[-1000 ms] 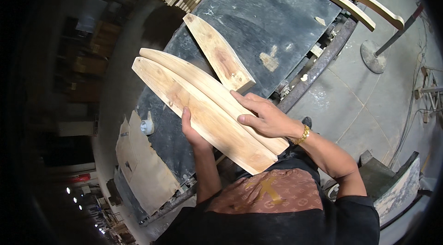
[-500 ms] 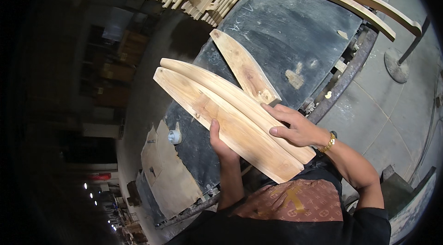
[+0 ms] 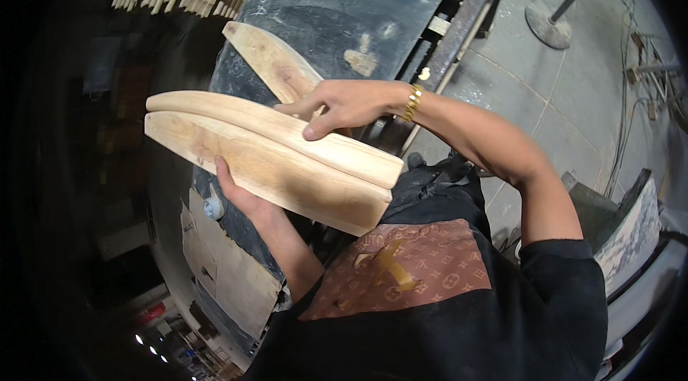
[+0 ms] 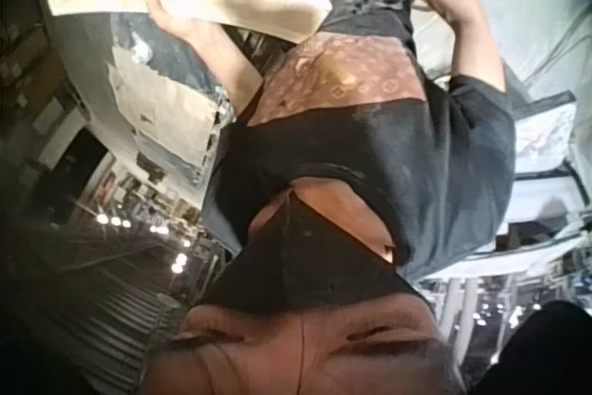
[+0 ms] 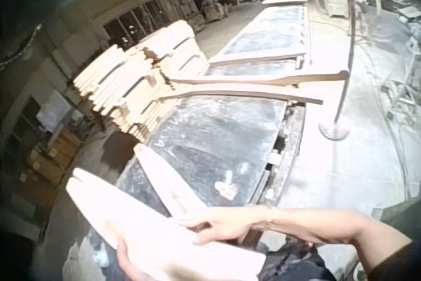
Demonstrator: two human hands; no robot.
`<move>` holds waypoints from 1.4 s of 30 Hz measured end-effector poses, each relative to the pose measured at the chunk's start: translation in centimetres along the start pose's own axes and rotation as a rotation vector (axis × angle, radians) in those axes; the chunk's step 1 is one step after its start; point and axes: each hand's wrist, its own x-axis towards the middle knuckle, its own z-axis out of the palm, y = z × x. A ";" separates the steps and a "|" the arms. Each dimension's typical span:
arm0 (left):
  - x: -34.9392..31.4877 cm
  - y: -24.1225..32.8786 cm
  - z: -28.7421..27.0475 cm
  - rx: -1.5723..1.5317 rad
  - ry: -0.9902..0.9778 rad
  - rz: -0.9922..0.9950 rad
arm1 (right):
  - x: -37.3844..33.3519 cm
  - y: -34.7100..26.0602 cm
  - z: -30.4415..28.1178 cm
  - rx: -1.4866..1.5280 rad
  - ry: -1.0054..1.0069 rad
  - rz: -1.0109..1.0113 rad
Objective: The person repeatedly rubs the edges of curved wooden pieces against a large sanding surface to smooth them. They handle the pieces one at a time, turning them over and inspecting the edges before placing them back on the workbench.
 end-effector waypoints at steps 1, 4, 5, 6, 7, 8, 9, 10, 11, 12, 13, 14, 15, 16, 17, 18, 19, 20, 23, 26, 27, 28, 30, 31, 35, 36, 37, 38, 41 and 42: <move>0.2 0.1 0.0 0.002 -0.019 0.001 | 0.2 0.1 0.0 0.006 0.003 -0.019; 0.6 0.4 -0.5 0.013 -0.052 0.009 | 1.3 0.8 -0.1 -0.012 0.013 -0.124; 0.7 0.5 -0.4 0.023 -0.054 0.011 | 1.2 1.0 -0.3 -0.007 0.004 -0.093; 0.9 0.5 -0.3 0.032 -0.055 0.017 | 1.1 0.3 -0.5 -0.002 -0.007 -0.065; 1.0 0.5 -0.2 0.041 -0.057 0.023 | 1.1 -0.1 -0.7 0.002 -0.019 -0.037; 1.1 0.6 -0.4 0.035 -0.060 0.021 | 1.7 0.9 -0.6 -0.001 0.020 -0.089; 1.2 0.6 -0.6 0.026 -0.063 0.021 | 1.9 0.7 -0.6 0.006 0.009 -0.091; 1.2 0.6 -0.7 0.018 -0.066 0.022 | 2.0 0.6 -0.6 0.013 -0.001 -0.095; 1.2 0.6 -0.7 0.019 -0.061 0.019 | 2.0 0.5 -0.6 0.020 -0.011 -0.098; 1.1 0.7 -0.7 0.017 -0.057 0.017 | 2.1 0.5 -0.6 0.012 -0.004 -0.119; 1.0 0.7 -0.6 0.015 -0.054 0.014 | 2.1 0.6 -0.6 0.005 0.003 -0.140; 1.0 0.7 -0.7 0.017 -0.061 0.013 | 2.1 0.7 -0.5 -0.003 0.011 -0.162; 1.0 0.7 -1.1 0.017 -0.065 0.015 | 2.0 0.5 -0.4 -0.014 0.010 -0.160; 1.0 0.7 -1.3 0.017 -0.068 0.018 | 1.9 0.3 -0.3 -0.026 0.009 -0.159; 0.9 0.7 -1.3 0.013 -0.073 0.016 | 1.8 0.0 -0.1 -0.037 0.009 -0.158; 0.8 0.7 -1.4 0.011 -0.078 0.012 | 1.7 0.0 0.1 -0.021 0.018 -0.138; 0.7 0.7 -1.4 0.009 -0.081 0.008 | 1.6 -0.1 0.1 -0.018 0.015 -0.132; 0.6 0.7 -1.4 0.006 -0.079 0.008 | 1.5 -0.2 0.2 -0.015 0.010 -0.127; 0.4 0.7 -1.4 0.003 -0.071 0.013 | 1.2 -0.5 0.4 -0.002 0.001 -0.115; 0.2 0.9 -1.4 0.023 -0.066 0.025 | 0.8 -0.3 0.7 0.010 -0.001 -0.100; 0.1 0.9 -1.4 0.031 -0.067 0.027 | 0.6 -0.2 0.7 0.012 -0.001 -0.090; 0.0 0.9 -1.4 0.039 -0.068 0.029 | 0.4 -0.2 0.8 0.019 -0.007 -0.086; -0.3 1.0 -1.0 0.070 -0.061 0.037 | 0.1 -0.2 0.8 0.033 -0.017 -0.073; -0.5 0.9 -1.0 0.084 -0.058 0.039 | -0.1 -0.3 0.9 0.050 -0.015 -0.069; -0.6 0.7 -1.3 0.106 0.001 0.041 | 0.1 -0.3 1.2 0.055 0.006 -0.102; -0.7 0.7 -1.2 0.124 0.015 0.044 | 0.2 0.0 1.3 0.042 0.017 -0.120; -0.8 0.7 -1.2 0.142 0.030 0.047 | 0.3 0.3 1.4 0.050 0.018 -0.125; -1.0 0.6 -1.1 0.133 0.023 0.038 | 0.4 0.6 1.5 0.058 0.019 -0.130; -1.3 0.6 -1.2 0.104 0.017 0.017 | 0.3 0.5 1.8 0.039 0.020 -0.133; -1.2 0.6 -1.5 0.097 0.018 0.009 | 0.3 0.4 1.9 0.025 0.021 -0.134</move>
